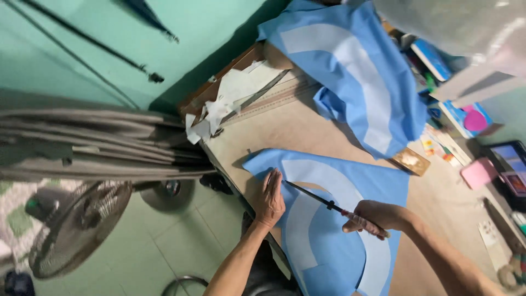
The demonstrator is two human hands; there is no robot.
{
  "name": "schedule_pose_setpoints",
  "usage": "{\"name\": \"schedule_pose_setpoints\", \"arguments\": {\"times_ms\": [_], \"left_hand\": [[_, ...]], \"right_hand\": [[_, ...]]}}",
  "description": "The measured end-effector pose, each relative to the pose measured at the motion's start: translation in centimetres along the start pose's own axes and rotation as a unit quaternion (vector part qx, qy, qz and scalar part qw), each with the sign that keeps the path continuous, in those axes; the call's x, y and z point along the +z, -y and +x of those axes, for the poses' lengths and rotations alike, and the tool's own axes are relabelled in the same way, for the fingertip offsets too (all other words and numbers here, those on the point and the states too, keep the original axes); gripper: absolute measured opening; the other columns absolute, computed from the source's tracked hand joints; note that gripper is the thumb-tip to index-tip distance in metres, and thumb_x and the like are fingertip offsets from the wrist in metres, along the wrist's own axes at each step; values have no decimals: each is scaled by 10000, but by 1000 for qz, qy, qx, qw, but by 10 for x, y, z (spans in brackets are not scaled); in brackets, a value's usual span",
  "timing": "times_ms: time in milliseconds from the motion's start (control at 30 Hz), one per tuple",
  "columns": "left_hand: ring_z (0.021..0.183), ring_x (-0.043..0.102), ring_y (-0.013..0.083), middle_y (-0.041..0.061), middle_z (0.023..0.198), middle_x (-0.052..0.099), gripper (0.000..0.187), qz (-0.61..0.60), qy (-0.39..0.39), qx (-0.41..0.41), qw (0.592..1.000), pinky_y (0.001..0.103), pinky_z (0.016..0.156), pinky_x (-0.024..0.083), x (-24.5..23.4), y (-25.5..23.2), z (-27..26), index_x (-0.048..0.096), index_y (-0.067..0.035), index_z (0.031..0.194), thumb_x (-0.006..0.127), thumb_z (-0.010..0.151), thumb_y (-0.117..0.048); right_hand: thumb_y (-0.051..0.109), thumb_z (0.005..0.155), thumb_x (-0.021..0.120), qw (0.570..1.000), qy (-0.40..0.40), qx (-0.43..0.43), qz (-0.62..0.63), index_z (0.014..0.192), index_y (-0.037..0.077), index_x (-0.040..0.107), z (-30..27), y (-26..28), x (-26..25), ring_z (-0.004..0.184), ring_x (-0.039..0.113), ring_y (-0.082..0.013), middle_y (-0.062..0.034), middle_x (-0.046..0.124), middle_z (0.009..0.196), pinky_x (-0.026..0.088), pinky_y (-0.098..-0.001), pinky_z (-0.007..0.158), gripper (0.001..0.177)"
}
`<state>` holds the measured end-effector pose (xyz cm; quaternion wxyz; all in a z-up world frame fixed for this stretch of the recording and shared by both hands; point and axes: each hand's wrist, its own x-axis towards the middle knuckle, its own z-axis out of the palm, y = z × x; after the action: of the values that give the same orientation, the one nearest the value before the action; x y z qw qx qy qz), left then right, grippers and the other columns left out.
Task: The person uses shears to cut curved shapes from light blue fabric with white stripes on a work table. They repeatedly cut along the white stripe, reposition the fabric, and trim the edges to produce multiple identical curved pieces.
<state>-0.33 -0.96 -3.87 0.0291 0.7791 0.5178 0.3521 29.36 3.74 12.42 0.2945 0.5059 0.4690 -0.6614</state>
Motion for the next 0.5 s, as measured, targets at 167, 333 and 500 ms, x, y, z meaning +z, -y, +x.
{"name": "schedule_pose_setpoints", "arguments": {"times_ms": [167,333,500], "left_hand": [[1416,429,394,227,1522,432,456,-77,84,-63,991,496,1204,368,-10,0,-1,410,27,1464,305,1025,-34],[1321,491,393,202,1456,496,355,-130,87,-64,986,501,1110,434,-21,9,16,525,7,1364,383,1047,-69],[963,594,291,108,1098,682,160,-163,89,38,982,384,792,537,-18,43,70,690,-14,1108,586,992,-50]], "right_hand": [[258,904,788,973,-40,-6,226,604,83,509,0,4,50,461,312,-123,-9,440,584,269,-287,445,445],[278,990,727,937,-51,17,346,691,38,569,-9,25,92,404,214,-99,-7,401,521,197,-272,420,414],[187,1007,631,750,-37,198,631,748,-65,766,19,27,129,299,435,-69,-41,683,562,139,-186,313,386]]}}
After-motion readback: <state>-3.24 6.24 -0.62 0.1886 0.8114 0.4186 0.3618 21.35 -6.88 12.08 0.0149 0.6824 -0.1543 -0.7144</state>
